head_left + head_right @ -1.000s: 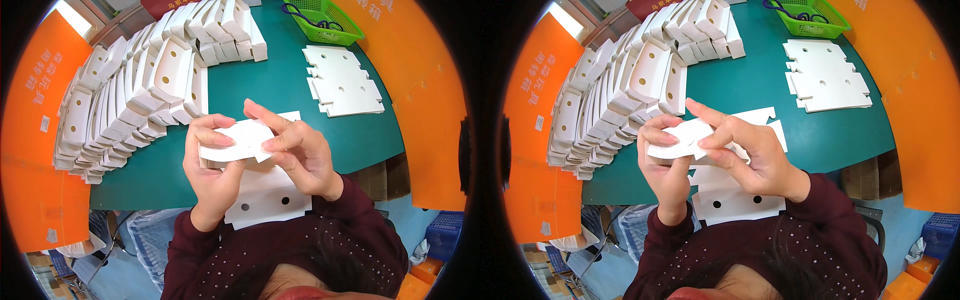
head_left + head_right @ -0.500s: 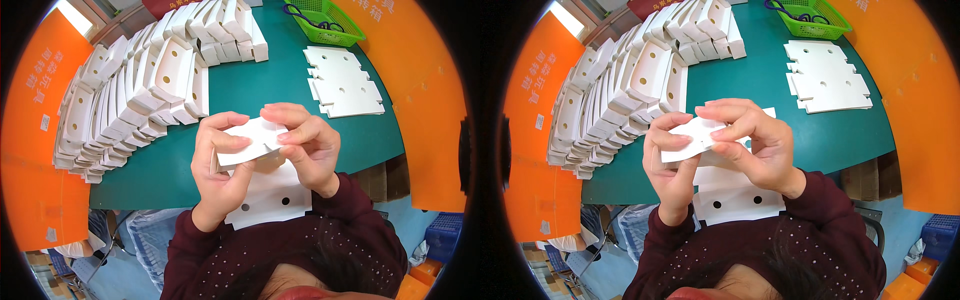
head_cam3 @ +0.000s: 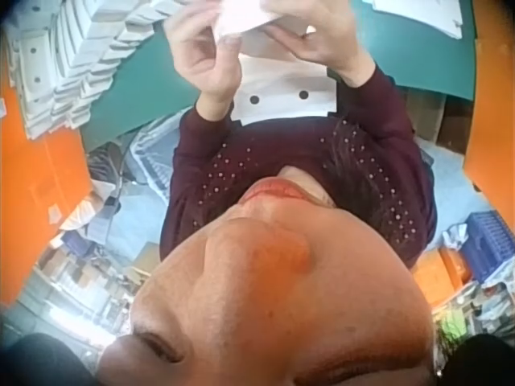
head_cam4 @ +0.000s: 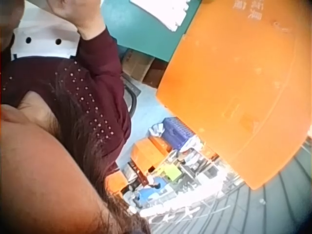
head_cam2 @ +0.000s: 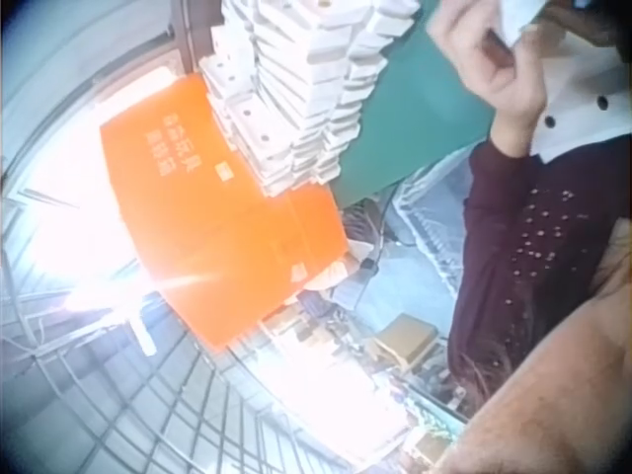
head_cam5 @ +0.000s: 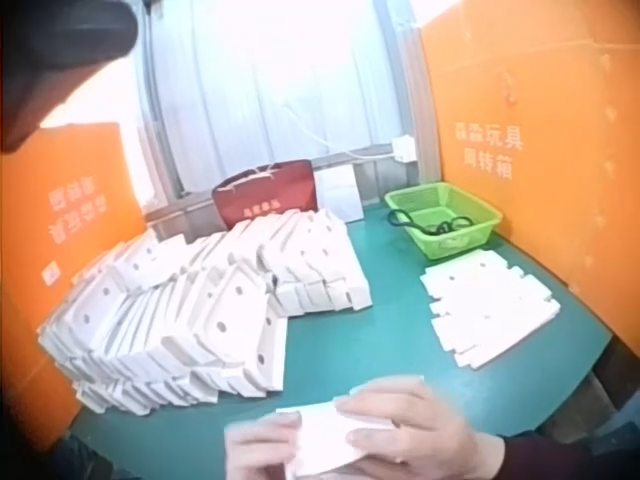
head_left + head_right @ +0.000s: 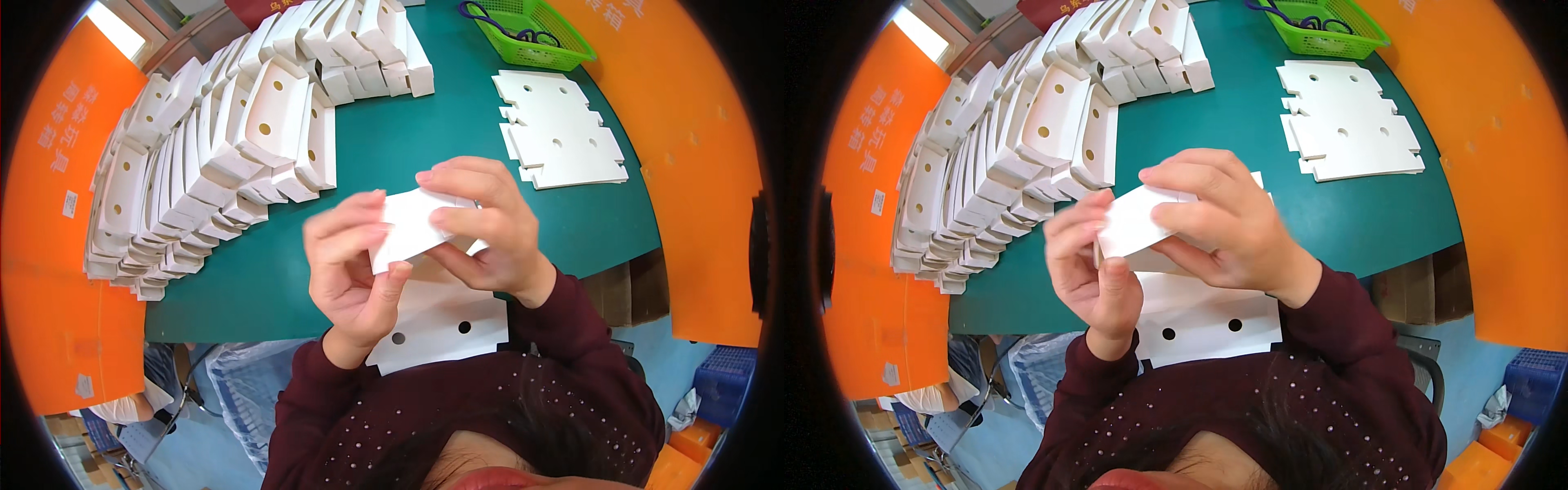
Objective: Folding and assembling white cardboard boxes at a factory workbench.
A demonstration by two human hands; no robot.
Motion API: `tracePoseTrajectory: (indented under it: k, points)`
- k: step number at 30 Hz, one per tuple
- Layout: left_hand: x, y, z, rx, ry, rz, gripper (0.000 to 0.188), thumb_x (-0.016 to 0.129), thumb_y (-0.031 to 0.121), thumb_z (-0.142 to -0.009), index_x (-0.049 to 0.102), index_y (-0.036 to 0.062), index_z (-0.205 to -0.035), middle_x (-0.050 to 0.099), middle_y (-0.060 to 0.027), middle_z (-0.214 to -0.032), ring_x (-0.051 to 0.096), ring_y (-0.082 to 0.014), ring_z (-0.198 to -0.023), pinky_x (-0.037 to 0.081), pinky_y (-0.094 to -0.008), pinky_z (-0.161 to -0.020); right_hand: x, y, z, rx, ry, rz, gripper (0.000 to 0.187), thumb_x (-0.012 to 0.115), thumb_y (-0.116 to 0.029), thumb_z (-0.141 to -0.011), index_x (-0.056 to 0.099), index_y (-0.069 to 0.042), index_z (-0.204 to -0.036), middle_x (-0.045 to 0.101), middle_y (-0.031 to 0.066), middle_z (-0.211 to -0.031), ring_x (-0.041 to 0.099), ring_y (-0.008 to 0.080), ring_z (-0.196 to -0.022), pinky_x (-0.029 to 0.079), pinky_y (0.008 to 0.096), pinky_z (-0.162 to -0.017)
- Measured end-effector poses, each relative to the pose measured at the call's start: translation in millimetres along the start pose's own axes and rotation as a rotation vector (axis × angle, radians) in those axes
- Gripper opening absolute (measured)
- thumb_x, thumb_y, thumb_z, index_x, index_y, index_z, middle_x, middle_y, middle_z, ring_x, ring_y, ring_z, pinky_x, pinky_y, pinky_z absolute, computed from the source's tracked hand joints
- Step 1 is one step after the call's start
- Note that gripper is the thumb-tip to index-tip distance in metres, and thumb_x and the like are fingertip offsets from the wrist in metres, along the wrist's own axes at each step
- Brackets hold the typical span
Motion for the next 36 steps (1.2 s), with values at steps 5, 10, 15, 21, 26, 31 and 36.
tracePoseTrajectory:
  k: [5,10,15,21,26,31,36]
  points:
    - [-5.2,-2.4,-2.7,0.166,-0.08,-0.189,0.023,0.076,0.016,-0.076,0.068,0.0015,-0.092,0.059,-0.0115,-0.099,0.061,-0.0343,-0.101,0.053,-0.0424,-0.085,10.2,-5.7,5.2,0.062,0.052,0.03,0.044,0.073,0.004,-0.062,0.057,-0.01,-0.101,0.058,0.0164,-0.11,0.056,0.0319,-0.094,0.049,0.0374,-0.077]
    - [-12.3,-6.6,-2.5,0.149,-0.086,-0.089,0.02,0.074,0.021,-0.079,0.069,0.0036,-0.088,0.059,-0.0109,-0.096,0.062,-0.0339,-0.101,0.053,-0.0436,-0.085,14.1,-9.7,5.1,0.109,0.046,0.028,0.043,0.07,0.006,-0.063,0.057,-0.01,-0.1,0.056,0.0163,-0.111,0.055,0.0312,-0.096,0.049,0.0378,-0.077]
    - [-14.5,-13.1,-2.1,0.154,-0.096,-0.01,0.02,0.072,0.024,-0.081,0.07,0.0042,-0.083,0.058,-0.0099,-0.091,0.061,-0.0341,-0.101,0.053,-0.0459,-0.086,15.1,-12.6,6.8,0.124,0.031,0.01,0.042,0.07,0.006,-0.064,0.058,-0.009,-0.101,0.054,0.0172,-0.112,0.055,0.0312,-0.097,0.049,0.0381,-0.078]
    - [-14.7,-11.6,-5.1,0.113,-0.133,0.114,0.018,0.072,0.022,-0.081,0.07,0.0043,-0.086,0.058,-0.0103,-0.091,0.06,-0.0345,-0.103,0.052,-0.0469,-0.09,17.1,-15.2,7.1,0.137,0.027,0.022,0.04,0.07,0.005,-0.066,0.058,-0.009,-0.102,0.054,0.0178,-0.113,0.055,0.0315,-0.098,0.049,0.0382,-0.079]
    - [-7.4,0.7,0.5,0.065,-0.11,-0.272,0.02,0.072,0.018,-0.08,0.073,0.0051,-0.095,0.057,-0.0207,-0.12,0.056,-0.0354,-0.115,0.046,-0.049,-0.098,20.1,-17.5,5.6,0.107,0.015,0.044,0.034,0.071,-0.002,-0.071,0.058,-0.006,-0.101,0.054,0.0186,-0.114,0.053,0.0322,-0.101,0.047,0.0395,-0.083]
    - [3.3,-14.4,6.7,0.221,-0.174,-0.274,0.073,0.061,0.013,-0.089,0.02,0.0007,-0.148,0.025,-0.0338,-0.147,0.035,-0.0436,-0.134,0.033,-0.0536,-0.106,15.6,-15.5,2.5,0.206,-0.077,0.039,0.04,0.057,-0.016,-0.089,0.055,0.002,-0.124,0.054,0.0178,-0.117,0.049,0.0299,-0.105,0.042,0.0378,-0.091]
    - [0.0,-21.7,27.5,-0.239,-0.387,-0.475,0.066,0.054,0.005,-0.091,0.02,-0.0013,-0.148,0.038,-0.0276,-0.144,0.046,-0.0383,-0.128,0.041,-0.0383,-0.1,-0.6,-4.8,2.8,0.386,0.185,0.006,0.037,0.046,-0.012,-0.098,0.053,-0.004,-0.133,0.051,0.0113,-0.108,0.049,0.0205,-0.098,0.044,0.0279,-0.079]
Point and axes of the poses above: each hand's wrist, its own z-axis away from the middle knuckle, its own x-axis out of the palm, y = z × x, the point moved 1 cm from there along -z, towards the middle knuckle
